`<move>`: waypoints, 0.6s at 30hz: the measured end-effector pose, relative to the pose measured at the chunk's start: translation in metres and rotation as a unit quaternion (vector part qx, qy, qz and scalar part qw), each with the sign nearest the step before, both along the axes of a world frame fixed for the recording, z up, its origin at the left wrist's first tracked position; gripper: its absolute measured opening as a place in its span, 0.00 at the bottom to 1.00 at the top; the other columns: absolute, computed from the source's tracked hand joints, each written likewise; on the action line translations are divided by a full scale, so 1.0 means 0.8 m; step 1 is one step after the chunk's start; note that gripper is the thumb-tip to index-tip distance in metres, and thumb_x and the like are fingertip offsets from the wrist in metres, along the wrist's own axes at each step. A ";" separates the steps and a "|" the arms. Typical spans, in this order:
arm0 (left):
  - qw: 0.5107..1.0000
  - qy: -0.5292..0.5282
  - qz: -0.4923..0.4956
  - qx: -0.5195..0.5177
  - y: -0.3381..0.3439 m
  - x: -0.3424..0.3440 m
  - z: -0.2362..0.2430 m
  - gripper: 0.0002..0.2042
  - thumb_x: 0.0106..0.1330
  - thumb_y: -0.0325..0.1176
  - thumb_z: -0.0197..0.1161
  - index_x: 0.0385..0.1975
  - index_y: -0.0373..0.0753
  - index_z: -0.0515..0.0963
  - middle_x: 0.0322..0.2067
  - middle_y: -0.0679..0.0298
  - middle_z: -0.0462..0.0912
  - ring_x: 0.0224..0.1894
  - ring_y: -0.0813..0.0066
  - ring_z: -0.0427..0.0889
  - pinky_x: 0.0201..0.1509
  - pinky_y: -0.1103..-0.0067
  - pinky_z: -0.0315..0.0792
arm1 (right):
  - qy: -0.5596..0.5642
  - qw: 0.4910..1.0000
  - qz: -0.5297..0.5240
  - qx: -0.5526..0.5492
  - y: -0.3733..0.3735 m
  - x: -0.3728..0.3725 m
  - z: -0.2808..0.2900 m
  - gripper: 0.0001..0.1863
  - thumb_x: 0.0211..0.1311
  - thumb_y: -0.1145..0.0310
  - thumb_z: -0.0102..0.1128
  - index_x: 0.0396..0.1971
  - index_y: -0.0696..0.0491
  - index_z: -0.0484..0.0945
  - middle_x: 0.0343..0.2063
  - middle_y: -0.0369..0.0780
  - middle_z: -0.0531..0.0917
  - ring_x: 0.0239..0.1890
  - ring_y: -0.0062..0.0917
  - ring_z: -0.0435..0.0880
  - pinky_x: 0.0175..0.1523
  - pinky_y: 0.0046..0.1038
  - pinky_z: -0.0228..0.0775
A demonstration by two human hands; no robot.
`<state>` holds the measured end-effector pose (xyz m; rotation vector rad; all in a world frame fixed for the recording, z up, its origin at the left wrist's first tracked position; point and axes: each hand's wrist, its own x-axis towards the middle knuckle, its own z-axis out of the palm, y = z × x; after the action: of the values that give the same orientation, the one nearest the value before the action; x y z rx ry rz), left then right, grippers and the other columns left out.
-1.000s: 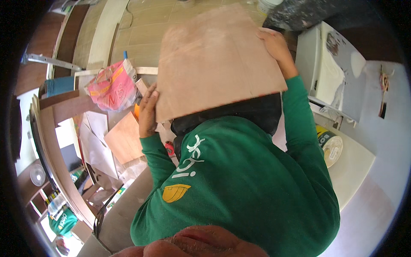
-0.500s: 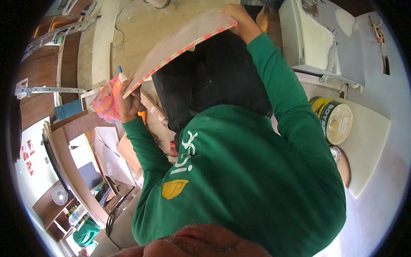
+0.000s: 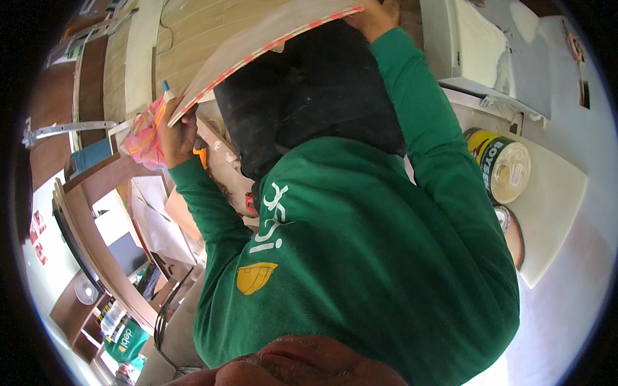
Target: The person measures and marks a rectangular piece of wood using a tape measure and a pencil. They then use a hand saw to cut along the marked line.
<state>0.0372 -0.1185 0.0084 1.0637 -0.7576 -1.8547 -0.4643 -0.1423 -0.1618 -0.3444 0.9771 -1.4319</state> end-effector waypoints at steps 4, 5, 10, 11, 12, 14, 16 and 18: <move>1.000 -0.028 0.009 0.006 0.002 0.005 -0.005 0.22 0.80 0.31 0.59 0.65 0.19 0.75 0.43 0.53 0.90 0.29 0.79 0.88 0.23 0.92 0.76 | 0.096 0.985 0.024 -0.145 0.023 -0.002 0.004 0.09 0.72 0.67 0.65 0.37 0.58 0.85 0.28 0.41 0.86 0.29 0.32 0.90 0.37 0.36 0.83; 0.998 -0.054 0.020 0.007 0.012 0.011 -0.005 0.23 0.81 0.31 0.58 0.68 0.19 0.73 0.49 0.52 0.90 0.37 0.77 0.90 0.31 0.88 0.83 | 0.076 0.956 0.085 -0.269 0.052 -0.002 0.027 0.13 0.74 0.61 0.67 0.47 0.56 0.87 0.42 0.39 0.91 0.46 0.28 0.92 0.51 0.31 0.85; 0.996 -0.092 -0.003 -0.021 0.045 -0.016 -0.001 0.29 0.80 0.31 0.58 0.77 0.23 0.65 0.66 0.48 0.82 0.57 0.69 0.89 0.55 0.76 0.86 | 0.320 0.946 0.015 0.056 0.055 0.011 0.069 0.13 0.68 0.65 0.69 0.39 0.62 0.85 0.37 0.38 0.88 0.41 0.25 0.87 0.49 0.32 0.80; 0.995 -0.092 -0.007 -0.027 0.052 -0.019 -0.001 0.30 0.80 0.31 0.58 0.77 0.23 0.65 0.66 0.48 0.81 0.58 0.68 0.89 0.56 0.76 0.86 | 0.345 0.938 0.017 0.020 0.057 0.004 0.056 0.13 0.69 0.66 0.68 0.40 0.63 0.86 0.37 0.38 0.89 0.43 0.26 0.88 0.50 0.31 0.79; 0.995 -0.093 -0.005 -0.031 0.060 -0.020 -0.002 0.30 0.80 0.32 0.59 0.78 0.23 0.64 0.66 0.48 0.81 0.58 0.67 0.89 0.57 0.77 0.85 | 0.368 0.929 0.024 0.018 0.058 0.005 0.059 0.15 0.69 0.65 0.68 0.44 0.63 0.86 0.39 0.39 0.90 0.44 0.25 0.88 0.52 0.31 0.79; 0.996 -0.084 -0.007 -0.029 0.066 -0.022 -0.006 0.31 0.79 0.32 0.58 0.78 0.22 0.63 0.68 0.48 0.80 0.62 0.65 0.87 0.63 0.75 0.83 | 0.412 0.910 0.038 0.015 0.065 0.010 0.063 0.18 0.69 0.65 0.67 0.50 0.64 0.88 0.42 0.40 0.91 0.47 0.25 0.88 0.55 0.30 0.78; 0.996 -0.077 -0.012 -0.033 0.070 -0.017 -0.014 0.32 0.79 0.31 0.58 0.79 0.23 0.62 0.69 0.47 0.79 0.65 0.64 0.85 0.68 0.73 0.81 | 0.399 0.917 0.016 0.016 0.073 0.020 0.070 0.22 0.70 0.64 0.67 0.56 0.64 0.87 0.44 0.41 0.91 0.48 0.25 0.87 0.56 0.30 0.78; 0.997 -0.071 -0.019 -0.031 0.070 -0.016 -0.018 0.33 0.79 0.31 0.58 0.80 0.23 0.59 0.72 0.46 0.76 0.69 0.62 0.82 0.72 0.72 0.78 | 0.390 0.921 0.013 0.022 0.075 0.023 0.072 0.24 0.70 0.64 0.67 0.60 0.64 0.85 0.46 0.42 0.91 0.49 0.25 0.87 0.56 0.30 0.78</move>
<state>0.0245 -0.0625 -0.0062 1.1580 -0.9189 -1.7899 -0.4460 -0.0826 -0.1044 -0.9354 1.6282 -1.2494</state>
